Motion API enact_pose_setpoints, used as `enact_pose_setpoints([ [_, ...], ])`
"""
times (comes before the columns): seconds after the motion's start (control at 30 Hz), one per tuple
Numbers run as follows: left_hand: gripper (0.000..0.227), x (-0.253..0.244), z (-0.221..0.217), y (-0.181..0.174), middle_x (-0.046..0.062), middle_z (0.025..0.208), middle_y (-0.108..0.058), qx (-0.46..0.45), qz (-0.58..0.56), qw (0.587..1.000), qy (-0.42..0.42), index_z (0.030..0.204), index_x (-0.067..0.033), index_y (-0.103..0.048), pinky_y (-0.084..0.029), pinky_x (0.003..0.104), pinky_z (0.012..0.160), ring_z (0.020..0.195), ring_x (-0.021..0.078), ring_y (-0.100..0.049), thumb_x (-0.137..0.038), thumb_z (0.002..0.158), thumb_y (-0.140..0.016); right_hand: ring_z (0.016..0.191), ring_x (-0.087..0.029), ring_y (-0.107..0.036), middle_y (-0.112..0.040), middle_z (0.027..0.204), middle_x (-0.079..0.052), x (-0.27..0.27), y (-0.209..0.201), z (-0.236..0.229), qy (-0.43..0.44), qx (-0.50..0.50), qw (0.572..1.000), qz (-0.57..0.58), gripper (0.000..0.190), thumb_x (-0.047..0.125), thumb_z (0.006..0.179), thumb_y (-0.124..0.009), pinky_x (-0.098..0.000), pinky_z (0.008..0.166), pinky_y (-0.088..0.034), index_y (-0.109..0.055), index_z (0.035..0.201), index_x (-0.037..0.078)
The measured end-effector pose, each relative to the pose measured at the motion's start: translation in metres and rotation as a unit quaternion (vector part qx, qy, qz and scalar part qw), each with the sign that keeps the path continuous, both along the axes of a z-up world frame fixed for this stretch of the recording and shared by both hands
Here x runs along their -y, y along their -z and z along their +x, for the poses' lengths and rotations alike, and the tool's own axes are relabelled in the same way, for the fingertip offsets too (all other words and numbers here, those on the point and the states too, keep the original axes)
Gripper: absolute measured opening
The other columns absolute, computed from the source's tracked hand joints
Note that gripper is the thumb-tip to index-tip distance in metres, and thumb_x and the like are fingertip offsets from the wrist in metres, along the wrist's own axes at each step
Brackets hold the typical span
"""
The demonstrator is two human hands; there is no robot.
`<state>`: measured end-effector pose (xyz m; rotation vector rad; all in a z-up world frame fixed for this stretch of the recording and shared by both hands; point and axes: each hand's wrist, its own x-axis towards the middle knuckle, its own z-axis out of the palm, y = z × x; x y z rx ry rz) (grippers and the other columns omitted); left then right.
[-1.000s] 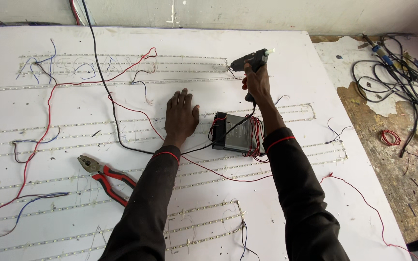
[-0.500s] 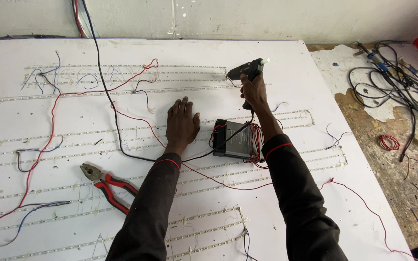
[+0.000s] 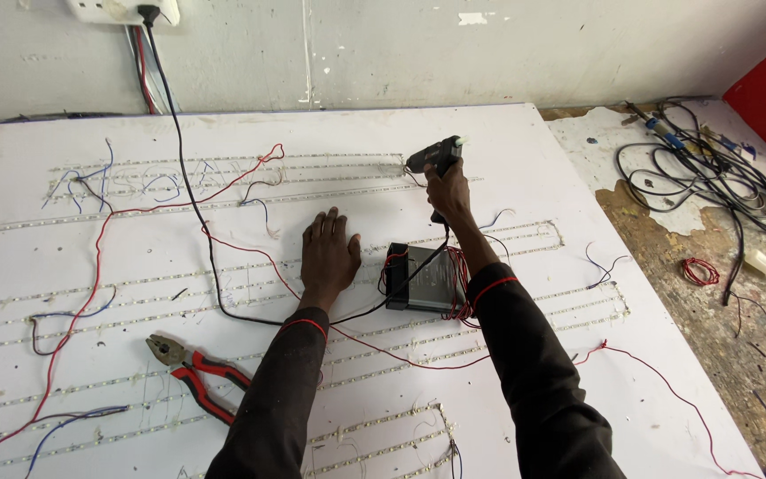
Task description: The person uses a hot glue gun to attach LED strip lights to a white board, following a pre-drawn outline. They also use pliers to strip and connect wires to the LED strips and a power supply unit.
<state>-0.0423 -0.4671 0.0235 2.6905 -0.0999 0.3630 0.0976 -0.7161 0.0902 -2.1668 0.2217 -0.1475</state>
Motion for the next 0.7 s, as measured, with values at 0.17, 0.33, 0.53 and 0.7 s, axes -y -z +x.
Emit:
enact_pose_setpoints([
  [0.17,0.053,0.001,-0.002,-0.009,0.018,0.17,-0.058,-0.02,-0.006,1.0,-0.001,0.156,-0.007,-0.061,-0.035,0.053,0.135,0.164,0.0362,-0.048,-0.043,0.12,-0.046,0.089,-0.04,-0.081,-0.078,0.098,-0.018,0.021,0.035,0.035,0.002,-0.015,0.998,-0.058,0.049,0.045,0.109,-0.065,-0.0572,0.093,-0.061,-0.047,0.139,0.011],
  [0.33,0.053,0.001,-0.001,-0.009,0.018,0.17,-0.058,-0.022,0.001,1.0,-0.006,0.156,-0.0081,-0.061,-0.035,0.052,0.135,0.164,0.0354,-0.048,-0.044,0.12,-0.047,0.091,-0.044,-0.083,-0.079,0.099,-0.022,0.02,0.028,0.03,-0.001,-0.02,0.996,-0.083,0.05,0.047,0.108,-0.066,-0.0608,0.098,-0.06,-0.047,0.138,0.011],
  [0.53,0.056,0.0,-0.002,-0.01,0.016,0.173,-0.056,-0.044,-0.002,0.999,-0.005,0.158,-0.0083,-0.06,-0.032,0.052,0.137,0.166,0.034,-0.045,-0.045,0.12,-0.043,0.072,-0.031,-0.082,-0.077,0.082,-0.007,0.007,0.012,0.012,-0.001,-0.026,0.999,-0.044,0.045,0.044,0.106,-0.068,-0.0511,0.087,-0.062,-0.049,0.134,0.014],
  [0.7,0.053,0.0,-0.002,-0.009,0.018,0.168,-0.059,-0.014,-0.003,1.0,-0.004,0.156,-0.007,-0.062,-0.036,0.053,0.135,0.163,0.035,-0.049,-0.043,0.121,-0.047,0.065,-0.024,-0.078,-0.074,0.075,-0.004,0.01,0.017,0.016,0.001,-0.019,1.0,-0.005,0.041,0.041,0.105,-0.07,-0.044,0.08,-0.061,-0.052,0.129,0.014],
])
